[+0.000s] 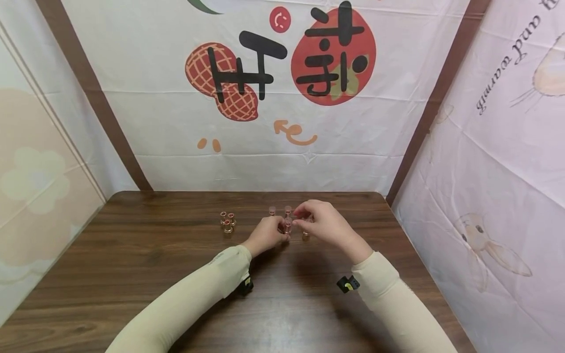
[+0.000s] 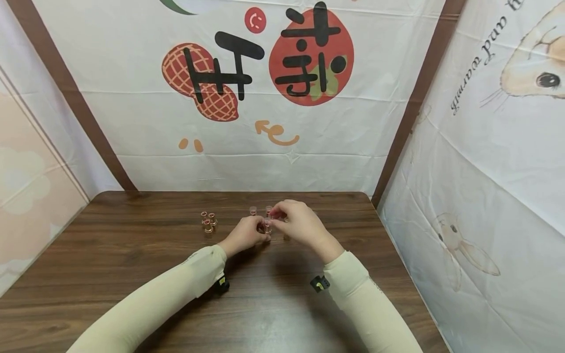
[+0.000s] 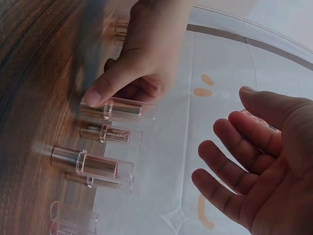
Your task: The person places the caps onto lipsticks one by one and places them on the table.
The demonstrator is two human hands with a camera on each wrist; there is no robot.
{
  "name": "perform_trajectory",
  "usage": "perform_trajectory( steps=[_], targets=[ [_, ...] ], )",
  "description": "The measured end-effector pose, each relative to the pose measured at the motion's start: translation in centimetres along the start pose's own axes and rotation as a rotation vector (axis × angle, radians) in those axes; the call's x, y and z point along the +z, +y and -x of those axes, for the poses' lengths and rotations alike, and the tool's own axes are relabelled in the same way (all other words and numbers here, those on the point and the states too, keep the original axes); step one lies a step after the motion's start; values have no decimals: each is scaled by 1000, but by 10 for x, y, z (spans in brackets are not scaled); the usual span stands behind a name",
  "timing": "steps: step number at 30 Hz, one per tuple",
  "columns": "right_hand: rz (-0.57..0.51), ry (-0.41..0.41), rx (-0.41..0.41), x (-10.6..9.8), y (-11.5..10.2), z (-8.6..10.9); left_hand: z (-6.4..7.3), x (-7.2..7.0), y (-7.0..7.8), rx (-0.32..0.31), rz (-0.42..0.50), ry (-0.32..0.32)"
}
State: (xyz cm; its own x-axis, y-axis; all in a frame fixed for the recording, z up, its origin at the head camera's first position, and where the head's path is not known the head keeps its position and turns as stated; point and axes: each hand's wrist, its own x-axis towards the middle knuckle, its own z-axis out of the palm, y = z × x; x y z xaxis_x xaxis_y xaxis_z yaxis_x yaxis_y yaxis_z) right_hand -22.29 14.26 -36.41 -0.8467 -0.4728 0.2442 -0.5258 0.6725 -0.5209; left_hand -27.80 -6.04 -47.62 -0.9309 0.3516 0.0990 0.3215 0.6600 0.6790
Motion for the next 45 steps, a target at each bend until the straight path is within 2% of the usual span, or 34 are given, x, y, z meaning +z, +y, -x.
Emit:
perform_trajectory(
  steps=[12,27,36,45],
  targets=[
    [-4,4,15,-3,2,2,-4,8,5,-12,-47,-8],
    [-11,10,16,-2,3,4,-3,13,6,-12,-37,-17],
    [-3,18,15,-3,3,4,11,4,5,-51,-75,-5],
    [-2,12,39,-4,2,4,36,-12,-3,-41,-60,9]
  ],
)
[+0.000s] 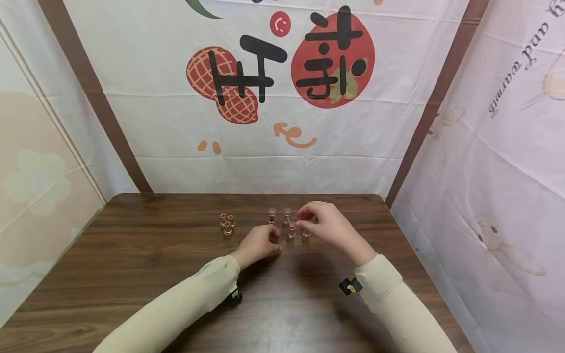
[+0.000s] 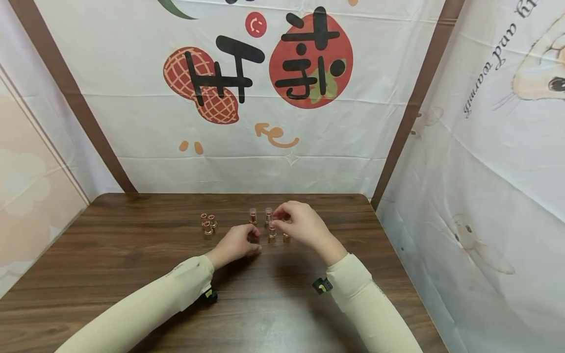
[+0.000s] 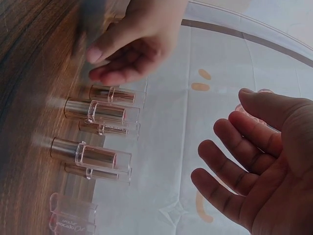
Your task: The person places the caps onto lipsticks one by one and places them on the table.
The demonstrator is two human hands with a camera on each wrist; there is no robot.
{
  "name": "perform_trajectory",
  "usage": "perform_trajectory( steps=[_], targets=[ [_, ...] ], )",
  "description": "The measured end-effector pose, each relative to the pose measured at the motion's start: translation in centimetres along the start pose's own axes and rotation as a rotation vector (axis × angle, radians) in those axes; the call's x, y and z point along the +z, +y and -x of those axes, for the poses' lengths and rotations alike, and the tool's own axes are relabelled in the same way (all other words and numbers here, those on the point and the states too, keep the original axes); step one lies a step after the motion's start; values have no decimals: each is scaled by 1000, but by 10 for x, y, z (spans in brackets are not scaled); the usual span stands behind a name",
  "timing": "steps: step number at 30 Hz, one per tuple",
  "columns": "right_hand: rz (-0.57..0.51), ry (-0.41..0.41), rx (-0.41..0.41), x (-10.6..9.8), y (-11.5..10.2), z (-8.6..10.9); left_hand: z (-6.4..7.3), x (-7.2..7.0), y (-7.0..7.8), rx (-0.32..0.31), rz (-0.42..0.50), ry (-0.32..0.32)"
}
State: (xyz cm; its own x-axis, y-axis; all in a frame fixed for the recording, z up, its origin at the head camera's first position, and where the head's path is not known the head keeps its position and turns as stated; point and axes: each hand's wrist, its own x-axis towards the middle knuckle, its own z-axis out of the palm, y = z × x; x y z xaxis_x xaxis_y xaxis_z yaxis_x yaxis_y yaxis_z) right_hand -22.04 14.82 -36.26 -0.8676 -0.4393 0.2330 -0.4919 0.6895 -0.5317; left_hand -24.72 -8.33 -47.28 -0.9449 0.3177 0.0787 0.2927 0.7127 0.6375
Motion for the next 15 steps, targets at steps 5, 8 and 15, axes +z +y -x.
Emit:
perform_trajectory(
  steps=[5,8,15],
  targets=[
    [9,5,-18,0,0,0,16,-12,-6,6,34,5],
    [19,8,-26,0,1,0,27,-23,-10,28,51,7],
    [32,9,-10,-2,14,5,58,-58,-23,37,64,33]
  ],
)
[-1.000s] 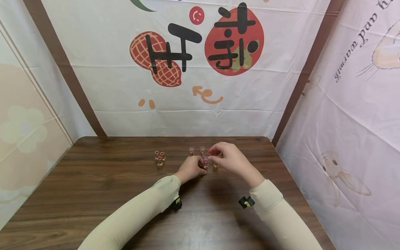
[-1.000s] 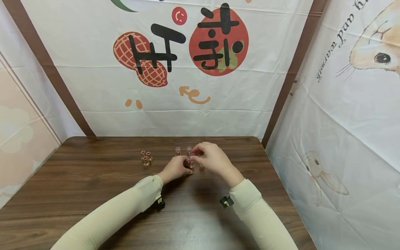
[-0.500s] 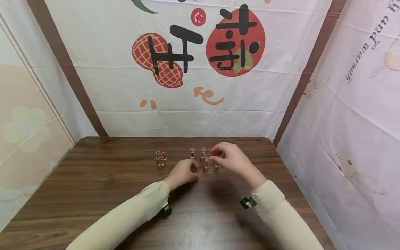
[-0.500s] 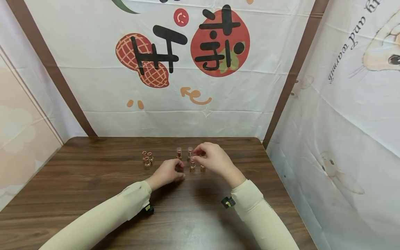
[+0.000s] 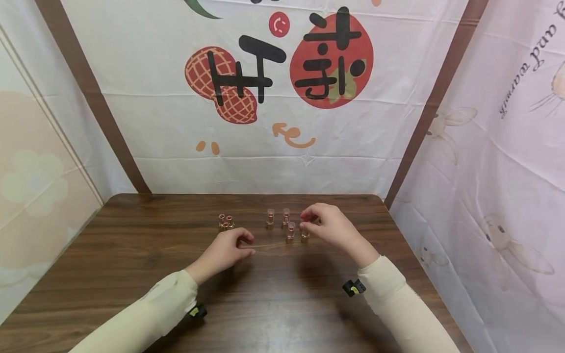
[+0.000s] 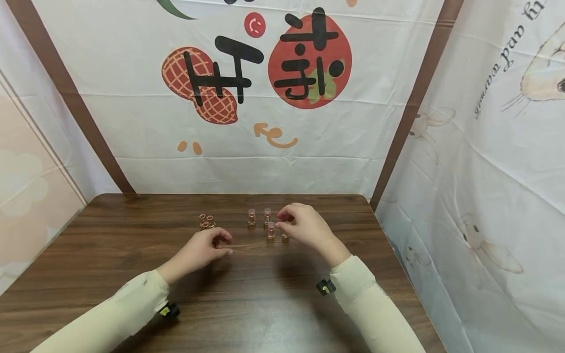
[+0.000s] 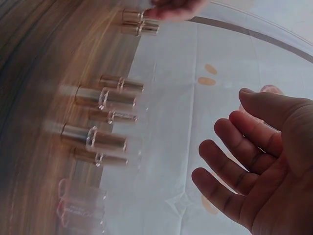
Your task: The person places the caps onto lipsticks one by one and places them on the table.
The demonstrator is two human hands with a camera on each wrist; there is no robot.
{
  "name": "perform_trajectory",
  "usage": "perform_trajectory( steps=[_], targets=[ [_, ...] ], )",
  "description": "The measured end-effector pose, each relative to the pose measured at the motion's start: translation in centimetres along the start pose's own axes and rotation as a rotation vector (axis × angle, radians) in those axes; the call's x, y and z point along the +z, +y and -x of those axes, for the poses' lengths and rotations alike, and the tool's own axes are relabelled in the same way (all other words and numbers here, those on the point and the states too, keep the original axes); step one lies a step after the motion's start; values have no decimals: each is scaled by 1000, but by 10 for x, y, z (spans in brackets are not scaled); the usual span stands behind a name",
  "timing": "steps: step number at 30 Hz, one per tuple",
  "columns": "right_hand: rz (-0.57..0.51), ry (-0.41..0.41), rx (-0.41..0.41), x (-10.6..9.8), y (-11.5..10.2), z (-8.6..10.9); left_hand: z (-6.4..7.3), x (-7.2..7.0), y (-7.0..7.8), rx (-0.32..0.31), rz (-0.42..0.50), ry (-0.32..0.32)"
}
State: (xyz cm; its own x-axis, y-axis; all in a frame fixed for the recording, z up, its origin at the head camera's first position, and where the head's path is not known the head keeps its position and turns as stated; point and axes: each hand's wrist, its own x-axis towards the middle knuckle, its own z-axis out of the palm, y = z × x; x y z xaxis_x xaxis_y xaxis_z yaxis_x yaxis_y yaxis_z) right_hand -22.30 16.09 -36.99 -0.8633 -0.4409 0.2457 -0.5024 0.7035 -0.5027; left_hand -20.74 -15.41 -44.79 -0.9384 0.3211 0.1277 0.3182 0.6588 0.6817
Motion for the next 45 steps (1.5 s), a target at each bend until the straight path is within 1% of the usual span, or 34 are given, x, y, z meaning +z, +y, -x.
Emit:
perform_trajectory(
  steps=[2,5,8,12,15,18,21,28,32,35,40,45],
  targets=[
    [6,-1,11,0,5,2,8,-9,-4,-12,-7,18],
    [1,-5,22,-1,10,3,15,-21,-12,-31,-23,47],
    [-15,-4,27,-1,11,1,18,-30,-21,-55,-33,80],
    [-24,-1,43,0,11,-1,21,-37,-32,-85,-48,134],
    [-16,0,53,1,13,-3,22,-39,-39,-113,-62,172],
    [-9,5,50,1,16,-5,23,-41,-44,-150,-75,186],
    [-2,13,48,0,20,-7,23,-43,-47,-180,-78,189],
    [-4,33,86,-2,33,-8,20,-44,-52,-219,-69,177],
    [39,54,88,-3,41,-11,17,-43,-53,-230,-58,182],
    [53,53,102,-4,47,-12,14,-41,-54,-237,-54,182],
    [51,44,133,-5,56,-14,9,-36,-56,-254,-55,171],
    [56,45,148,-4,67,-17,7,-34,-56,-247,-60,184]
  ],
)
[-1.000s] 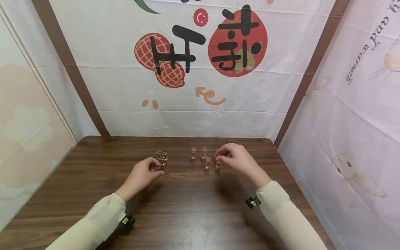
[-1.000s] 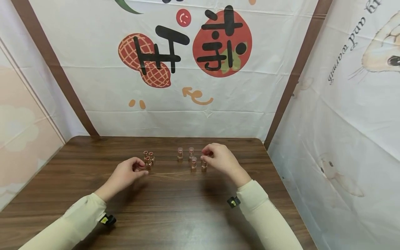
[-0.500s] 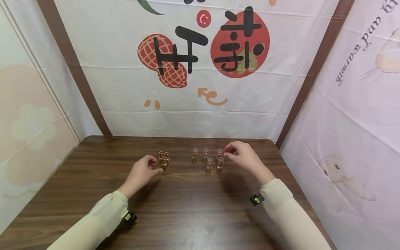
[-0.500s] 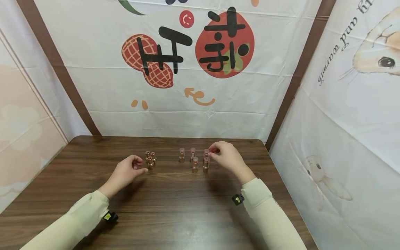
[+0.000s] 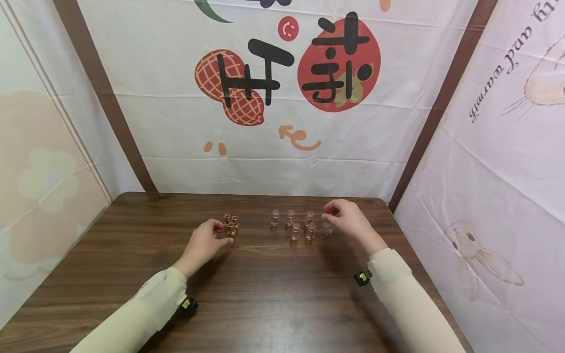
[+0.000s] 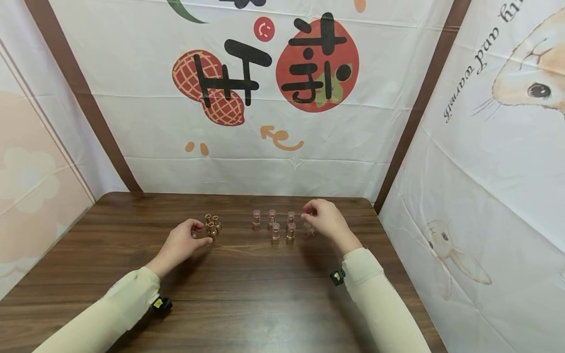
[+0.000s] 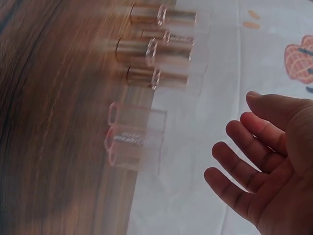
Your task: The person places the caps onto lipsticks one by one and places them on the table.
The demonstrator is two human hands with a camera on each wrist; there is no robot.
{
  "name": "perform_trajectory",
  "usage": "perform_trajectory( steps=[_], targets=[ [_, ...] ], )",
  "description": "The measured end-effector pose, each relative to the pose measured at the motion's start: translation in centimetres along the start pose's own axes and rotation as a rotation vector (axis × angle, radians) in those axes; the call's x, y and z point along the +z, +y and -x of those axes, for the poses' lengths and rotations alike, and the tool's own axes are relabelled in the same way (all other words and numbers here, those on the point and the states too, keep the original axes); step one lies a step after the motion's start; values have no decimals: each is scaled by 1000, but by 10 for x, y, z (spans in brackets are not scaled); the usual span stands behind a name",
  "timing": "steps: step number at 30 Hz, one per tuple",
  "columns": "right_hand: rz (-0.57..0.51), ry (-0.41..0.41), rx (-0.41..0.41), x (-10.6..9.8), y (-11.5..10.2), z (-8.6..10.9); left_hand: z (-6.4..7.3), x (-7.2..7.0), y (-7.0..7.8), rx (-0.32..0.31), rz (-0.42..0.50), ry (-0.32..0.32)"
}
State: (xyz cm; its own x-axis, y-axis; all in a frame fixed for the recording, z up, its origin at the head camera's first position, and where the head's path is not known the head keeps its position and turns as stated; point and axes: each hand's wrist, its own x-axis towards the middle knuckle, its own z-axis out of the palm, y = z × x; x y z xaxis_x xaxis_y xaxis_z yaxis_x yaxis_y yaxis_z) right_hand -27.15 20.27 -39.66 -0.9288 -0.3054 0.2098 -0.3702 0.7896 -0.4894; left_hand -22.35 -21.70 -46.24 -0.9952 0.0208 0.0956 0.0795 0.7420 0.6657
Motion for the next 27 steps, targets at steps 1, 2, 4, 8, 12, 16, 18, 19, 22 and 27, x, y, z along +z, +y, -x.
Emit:
perform_trajectory(
  steps=[1,2,4,8,12,16,18,19,22,27],
  targets=[
    [3,0,1,1,3,-1,0,0,-1,1,-1,2],
    [5,-1,3,2,5,-2,0,1,-1,1,-1,3],
    [11,1,12,3,11,-4,0,2,-2,-1,-1,5],
    [-1,-9,38,6,20,-8,-1,3,-4,-6,1,9],
    [1,-26,50,7,28,-9,-1,4,-5,-5,0,11],
    [32,-43,50,8,34,-11,-1,4,-4,-8,4,7],
    [60,-58,44,9,38,-12,0,5,-3,-11,10,4],
    [76,-64,39,9,40,-12,0,5,-3,-11,12,3],
    [123,-78,22,9,46,-13,1,5,-1,-12,14,2],
    [197,-96,-32,12,52,-16,2,6,0,-13,9,6]
  ],
)
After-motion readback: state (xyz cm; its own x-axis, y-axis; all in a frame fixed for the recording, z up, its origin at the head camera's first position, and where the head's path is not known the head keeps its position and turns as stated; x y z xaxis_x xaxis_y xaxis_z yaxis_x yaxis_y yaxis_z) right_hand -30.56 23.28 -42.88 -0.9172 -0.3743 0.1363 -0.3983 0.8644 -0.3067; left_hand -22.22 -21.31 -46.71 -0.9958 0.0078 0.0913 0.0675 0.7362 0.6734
